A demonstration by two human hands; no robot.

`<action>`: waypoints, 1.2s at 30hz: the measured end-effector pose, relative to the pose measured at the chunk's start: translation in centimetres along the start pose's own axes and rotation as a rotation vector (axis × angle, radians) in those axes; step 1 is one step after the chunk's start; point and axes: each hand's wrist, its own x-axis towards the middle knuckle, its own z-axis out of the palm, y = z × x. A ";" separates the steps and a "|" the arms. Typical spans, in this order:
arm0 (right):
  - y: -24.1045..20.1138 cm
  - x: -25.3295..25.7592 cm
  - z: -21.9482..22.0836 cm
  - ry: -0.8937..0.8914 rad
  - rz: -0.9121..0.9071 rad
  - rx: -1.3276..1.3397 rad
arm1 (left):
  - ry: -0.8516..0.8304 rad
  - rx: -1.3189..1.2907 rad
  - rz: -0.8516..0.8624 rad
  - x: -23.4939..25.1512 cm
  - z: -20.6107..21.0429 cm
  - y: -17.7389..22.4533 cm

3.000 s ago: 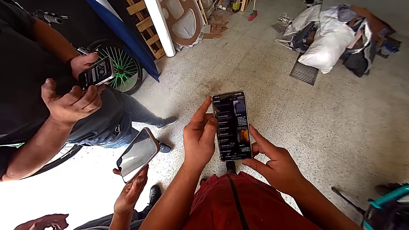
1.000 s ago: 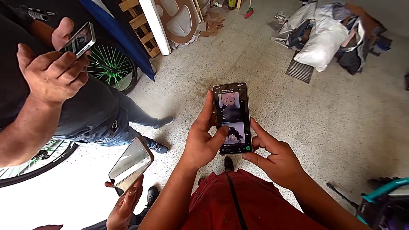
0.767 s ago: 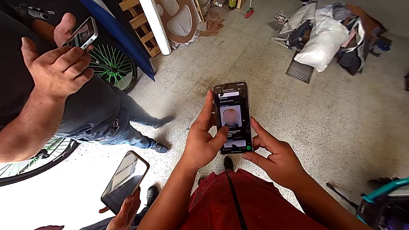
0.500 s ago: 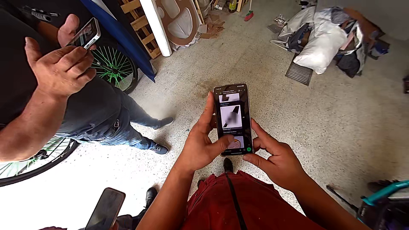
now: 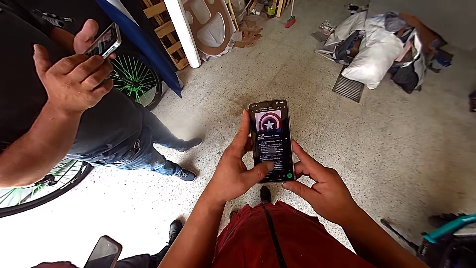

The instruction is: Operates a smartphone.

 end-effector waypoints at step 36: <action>0.6 1.1 0.0 -0.008 -0.003 -0.008 | 0.113 0.073 0.030 0.6 0.5 -0.9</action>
